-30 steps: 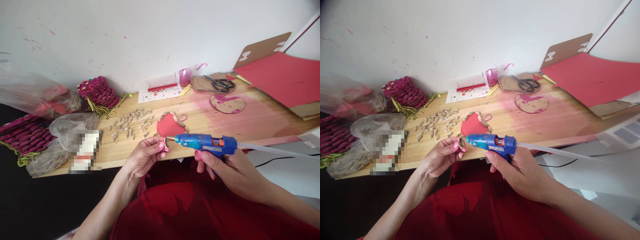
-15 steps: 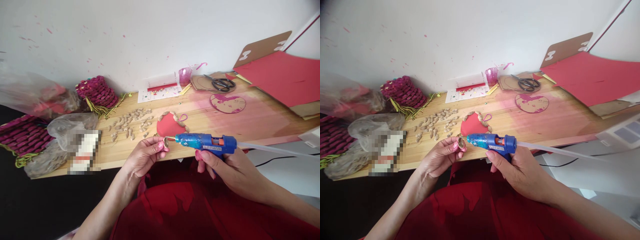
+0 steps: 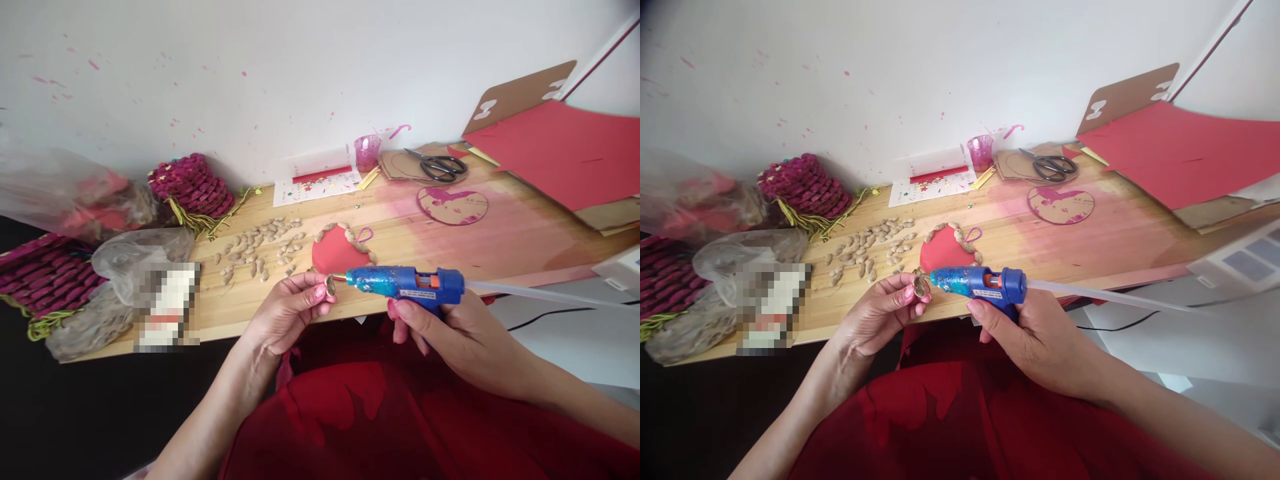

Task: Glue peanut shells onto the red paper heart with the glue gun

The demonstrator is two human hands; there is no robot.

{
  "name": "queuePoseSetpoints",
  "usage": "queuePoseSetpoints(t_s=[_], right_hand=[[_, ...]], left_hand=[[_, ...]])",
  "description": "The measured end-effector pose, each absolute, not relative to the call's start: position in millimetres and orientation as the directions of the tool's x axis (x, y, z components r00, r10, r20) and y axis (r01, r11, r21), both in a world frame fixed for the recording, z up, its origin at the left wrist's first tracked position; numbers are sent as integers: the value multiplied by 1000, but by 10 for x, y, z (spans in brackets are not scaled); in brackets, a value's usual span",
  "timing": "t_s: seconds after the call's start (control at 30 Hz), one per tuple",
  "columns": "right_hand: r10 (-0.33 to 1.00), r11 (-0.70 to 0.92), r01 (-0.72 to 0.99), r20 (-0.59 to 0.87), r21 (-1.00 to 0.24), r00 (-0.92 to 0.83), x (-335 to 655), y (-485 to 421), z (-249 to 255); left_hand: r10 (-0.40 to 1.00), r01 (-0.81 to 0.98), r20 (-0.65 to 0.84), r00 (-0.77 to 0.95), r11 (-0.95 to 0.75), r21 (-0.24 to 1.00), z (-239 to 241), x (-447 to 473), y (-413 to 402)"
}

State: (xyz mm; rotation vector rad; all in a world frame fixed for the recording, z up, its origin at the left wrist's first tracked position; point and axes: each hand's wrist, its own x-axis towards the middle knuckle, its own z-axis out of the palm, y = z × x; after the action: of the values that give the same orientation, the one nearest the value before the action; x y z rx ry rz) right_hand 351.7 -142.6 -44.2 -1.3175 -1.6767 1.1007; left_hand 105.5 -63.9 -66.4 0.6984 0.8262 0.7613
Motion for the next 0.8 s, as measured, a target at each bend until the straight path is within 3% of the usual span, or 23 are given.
queuePoseSetpoints(t_s=[0.8], right_hand=[[966, 126, 371, 29, -920, -257, 3560, -1487, -505]], left_hand=[[845, -386, -356, 398, 506, 771, -708, 1067, -625]])
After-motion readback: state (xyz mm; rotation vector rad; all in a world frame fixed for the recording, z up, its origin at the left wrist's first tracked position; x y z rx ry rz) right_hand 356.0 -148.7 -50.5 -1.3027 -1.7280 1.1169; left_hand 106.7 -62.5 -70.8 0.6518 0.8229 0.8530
